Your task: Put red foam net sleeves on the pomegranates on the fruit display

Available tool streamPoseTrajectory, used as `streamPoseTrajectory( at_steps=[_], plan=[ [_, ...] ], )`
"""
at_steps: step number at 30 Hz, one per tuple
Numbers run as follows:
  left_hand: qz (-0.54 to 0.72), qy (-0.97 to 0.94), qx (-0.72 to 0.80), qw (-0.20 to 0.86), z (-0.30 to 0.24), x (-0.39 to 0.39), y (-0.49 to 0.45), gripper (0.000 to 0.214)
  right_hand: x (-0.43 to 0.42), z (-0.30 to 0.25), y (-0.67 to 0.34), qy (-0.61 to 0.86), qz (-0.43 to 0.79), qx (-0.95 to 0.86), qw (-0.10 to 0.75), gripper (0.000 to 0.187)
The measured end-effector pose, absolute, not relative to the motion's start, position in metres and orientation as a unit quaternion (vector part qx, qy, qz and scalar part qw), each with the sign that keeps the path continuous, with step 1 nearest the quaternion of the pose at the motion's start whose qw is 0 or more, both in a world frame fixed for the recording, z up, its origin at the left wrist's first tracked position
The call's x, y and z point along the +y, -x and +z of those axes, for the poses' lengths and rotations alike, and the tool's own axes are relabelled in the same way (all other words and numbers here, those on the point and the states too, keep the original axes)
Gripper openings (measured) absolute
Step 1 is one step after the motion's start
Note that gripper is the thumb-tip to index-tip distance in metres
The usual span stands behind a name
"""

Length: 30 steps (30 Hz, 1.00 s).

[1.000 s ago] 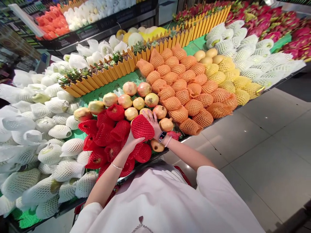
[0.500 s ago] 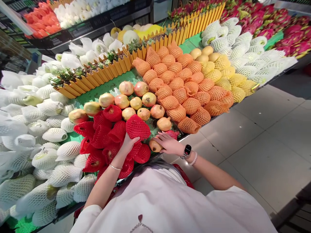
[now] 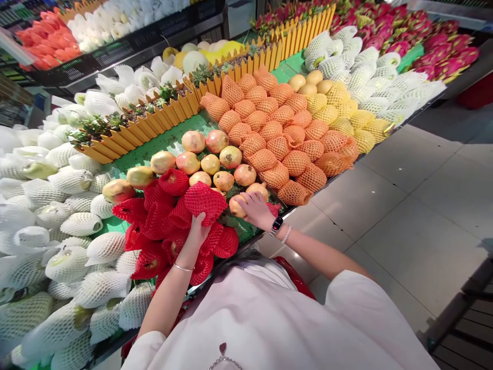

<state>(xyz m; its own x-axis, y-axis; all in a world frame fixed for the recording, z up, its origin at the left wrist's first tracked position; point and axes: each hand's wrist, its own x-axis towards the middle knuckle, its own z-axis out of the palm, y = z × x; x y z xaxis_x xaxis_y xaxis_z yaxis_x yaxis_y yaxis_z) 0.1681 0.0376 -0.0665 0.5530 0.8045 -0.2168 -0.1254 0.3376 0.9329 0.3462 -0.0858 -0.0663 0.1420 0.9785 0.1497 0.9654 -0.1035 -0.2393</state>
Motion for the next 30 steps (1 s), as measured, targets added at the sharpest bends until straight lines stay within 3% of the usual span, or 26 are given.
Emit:
streamPoseTrajectory(
  at_steps=[7,14,19,23,26,30],
  plan=[
    [0.251,-0.622,0.316,0.671,-0.047,0.034,-0.167,0.094,-0.059,-0.064,-0.347,0.771,0.015,-0.62,0.144,0.062],
    [0.082,-0.797,0.18,0.571,-0.022,0.02,-0.174,0.081,-0.061,-0.073,-0.35,0.783,-0.024,-0.602,0.156,0.049],
    [0.012,-0.895,0.131,0.425,-0.023,0.017,-0.193,0.068,-0.055,-0.069,-0.361,0.746,0.0,-0.649,0.149,0.05],
    [-0.018,-0.922,0.123,0.367,-0.026,0.02,-0.202,0.067,-0.059,-0.057,-0.376,0.705,0.026,-0.691,0.161,0.045],
    [-0.002,-0.936,0.12,0.331,-0.028,0.02,-0.203,0.066,-0.083,-0.052,-0.376,0.708,0.046,-0.659,0.249,0.044],
    [0.009,-0.945,0.141,0.295,-0.03,0.016,-0.202,0.062,-0.128,-0.073,-0.339,0.74,0.11,-0.437,0.499,0.047]
  ],
)
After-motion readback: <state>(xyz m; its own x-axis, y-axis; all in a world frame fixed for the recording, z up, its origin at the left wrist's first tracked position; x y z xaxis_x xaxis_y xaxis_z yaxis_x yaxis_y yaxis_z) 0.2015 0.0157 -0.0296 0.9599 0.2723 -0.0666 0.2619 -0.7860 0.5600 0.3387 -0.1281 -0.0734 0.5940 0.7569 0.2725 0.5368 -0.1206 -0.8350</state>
